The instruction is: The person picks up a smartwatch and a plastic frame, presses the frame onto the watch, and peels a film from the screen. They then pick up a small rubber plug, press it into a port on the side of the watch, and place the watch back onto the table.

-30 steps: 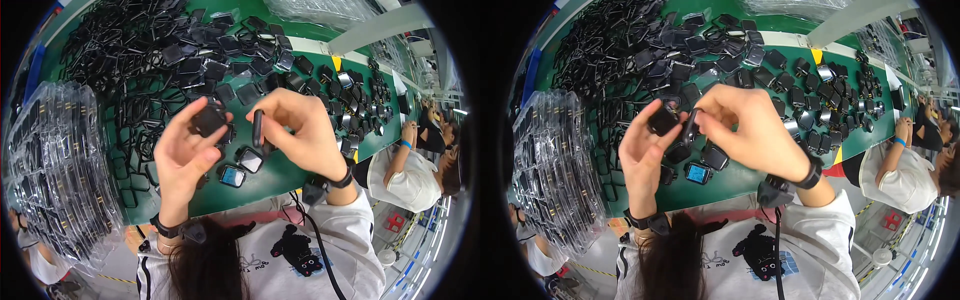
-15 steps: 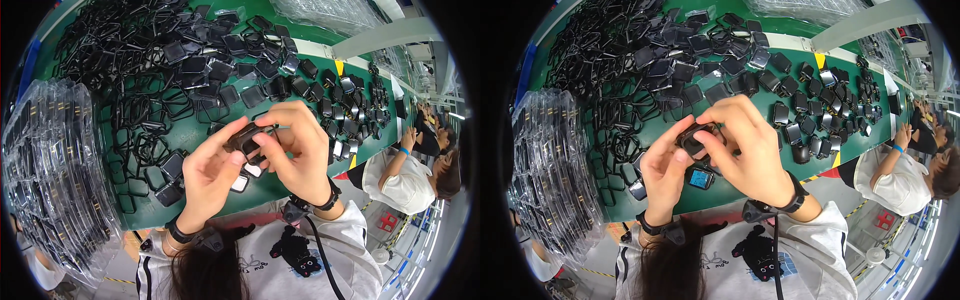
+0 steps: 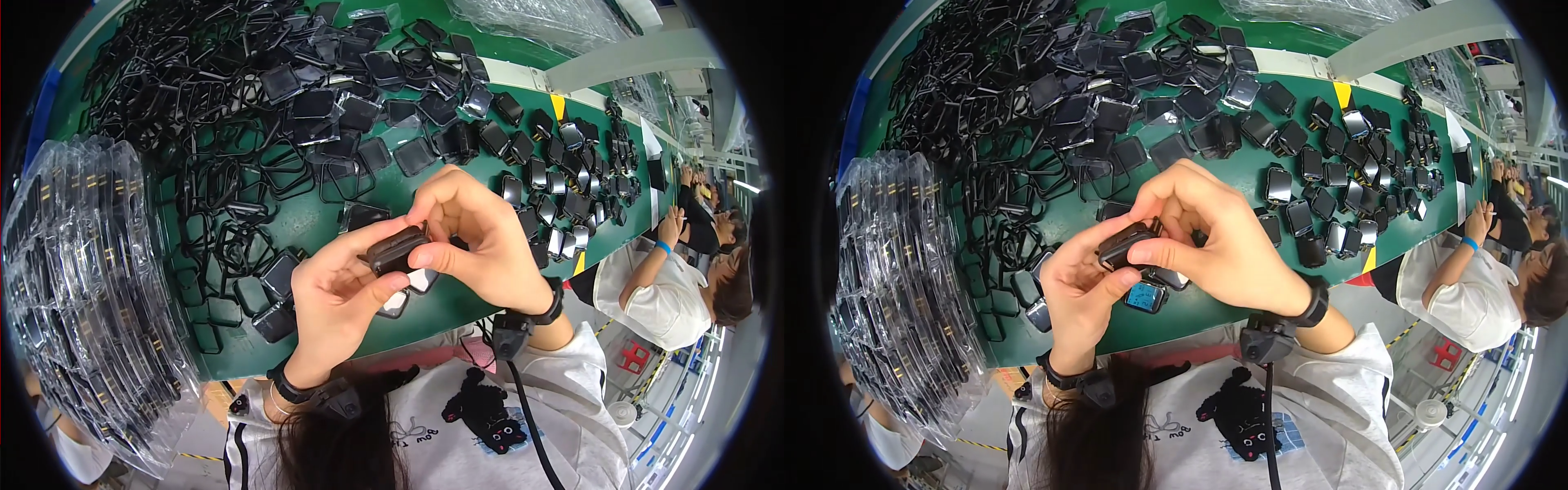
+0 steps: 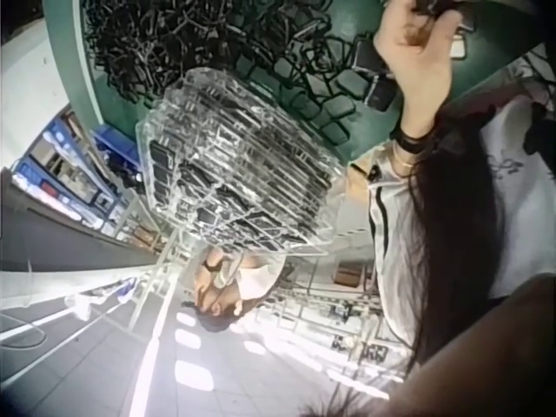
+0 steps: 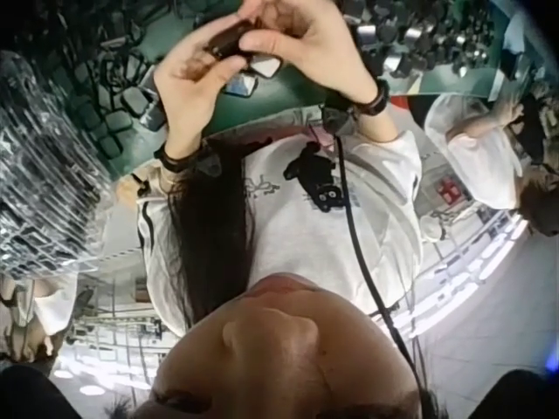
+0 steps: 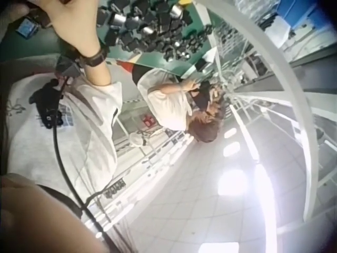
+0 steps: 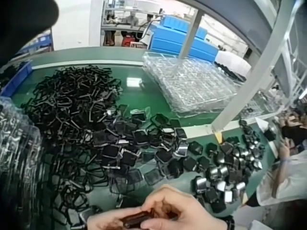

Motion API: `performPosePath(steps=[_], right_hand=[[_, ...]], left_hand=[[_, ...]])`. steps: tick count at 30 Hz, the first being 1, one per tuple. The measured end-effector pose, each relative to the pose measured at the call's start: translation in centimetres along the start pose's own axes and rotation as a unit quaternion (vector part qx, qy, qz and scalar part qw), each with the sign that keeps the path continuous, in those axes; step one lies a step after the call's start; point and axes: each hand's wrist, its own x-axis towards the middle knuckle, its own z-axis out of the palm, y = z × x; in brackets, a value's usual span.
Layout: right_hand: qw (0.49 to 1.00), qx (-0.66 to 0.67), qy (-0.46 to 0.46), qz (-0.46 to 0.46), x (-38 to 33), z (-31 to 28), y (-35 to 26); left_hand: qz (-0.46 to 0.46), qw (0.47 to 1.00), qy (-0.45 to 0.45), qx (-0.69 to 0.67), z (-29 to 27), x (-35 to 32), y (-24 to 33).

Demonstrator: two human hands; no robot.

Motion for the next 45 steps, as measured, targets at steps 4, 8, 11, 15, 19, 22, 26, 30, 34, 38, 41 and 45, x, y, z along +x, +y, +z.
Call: performPosePath(steps=[4,8,11,15,19,22,26,30,34,38,41,45], right_hand=[[0.997,0.050,-0.031,0.059,0.7,-0.5,-0.1],[0.992,0.043,-0.078,0.087,2.2,-1.3,-1.0],[0.973,-0.228,0.016,-0.014,5.3,-3.6,-0.2],[0.836,-0.528,0.126,-0.078,7.9,-5.9,2.0],[0.897,-0.420,0.128,-0.049,7.9,-5.7,1.6],[0.901,-0.377,0.111,-0.186,6.2,-4.9,0.4],[0.740,-0.472,0.092,-0.472,0.7,-3.3,-2.9],[0.698,-0.364,0.092,-0.609,0.3,-2.4,-1.6],[0.700,-0.419,0.077,-0.573,-0.5,-2.4,-2.1],[0.827,-0.339,0.107,-0.435,-1.4,-1.7,-2.7],[0.749,-0.424,0.108,-0.498,-0.4,-2.7,-2.4],[0.863,-0.405,0.016,-0.303,0.5,-3.0,-2.7]], left_hand=[[0.054,0.997,0.034,0.038,0.6,0.1,0.1],[0.058,0.993,0.025,0.101,-0.2,0.0,0.1],[0.032,0.997,0.056,-0.041,-0.3,0.3,-0.3],[0.050,0.992,0.097,-0.060,0.8,0.8,0.2],[0.066,0.991,0.089,-0.074,0.0,0.8,0.0],[0.063,0.989,0.103,-0.081,-0.2,0.5,0.0],[0.055,0.990,0.096,-0.085,0.2,0.6,0.2],[0.051,0.993,0.078,-0.077,0.4,0.5,-0.1],[0.051,0.994,0.069,-0.066,0.3,0.7,0.1],[0.058,0.994,0.066,-0.068,0.5,0.7,0.1],[0.070,0.993,0.064,-0.067,0.5,0.7,-0.1],[0.082,0.993,0.067,-0.051,0.6,0.7,-0.3]])
